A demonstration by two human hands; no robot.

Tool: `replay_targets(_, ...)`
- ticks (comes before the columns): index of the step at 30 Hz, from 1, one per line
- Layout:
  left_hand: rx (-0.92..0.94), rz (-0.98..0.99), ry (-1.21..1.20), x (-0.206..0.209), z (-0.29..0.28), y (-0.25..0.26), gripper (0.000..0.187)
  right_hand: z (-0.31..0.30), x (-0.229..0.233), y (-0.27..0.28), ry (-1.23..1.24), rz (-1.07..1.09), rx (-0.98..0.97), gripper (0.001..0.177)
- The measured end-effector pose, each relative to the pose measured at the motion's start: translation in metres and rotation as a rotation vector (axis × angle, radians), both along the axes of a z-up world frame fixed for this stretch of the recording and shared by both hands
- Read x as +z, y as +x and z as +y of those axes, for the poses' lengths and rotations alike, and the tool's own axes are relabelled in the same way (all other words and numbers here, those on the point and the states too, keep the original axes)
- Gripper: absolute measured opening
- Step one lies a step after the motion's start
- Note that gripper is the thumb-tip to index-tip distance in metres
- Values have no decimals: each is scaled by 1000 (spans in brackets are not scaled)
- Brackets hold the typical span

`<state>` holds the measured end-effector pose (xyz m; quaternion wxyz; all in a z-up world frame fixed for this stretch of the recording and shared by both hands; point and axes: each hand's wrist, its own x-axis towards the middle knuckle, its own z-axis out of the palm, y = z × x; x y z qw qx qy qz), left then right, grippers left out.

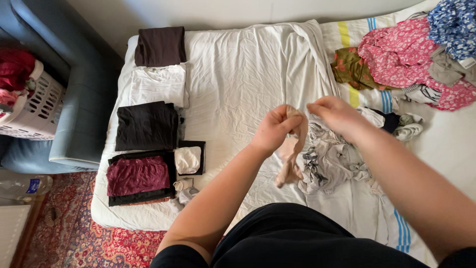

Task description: The person folds various pieces of clothing, including socks, underwear, and shirts, on a bed. They pick up each item, smooth it out, fold it neatly, and place it into a growing stack on the left side of the bed.

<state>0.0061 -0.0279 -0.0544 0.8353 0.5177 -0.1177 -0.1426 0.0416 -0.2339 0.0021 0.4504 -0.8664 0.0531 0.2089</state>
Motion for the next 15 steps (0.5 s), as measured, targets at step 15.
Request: replay_targets(15, 111, 280, -318, 12, 23, 7, 17, 25, -28, -43, 1051, 321, -20, 29)
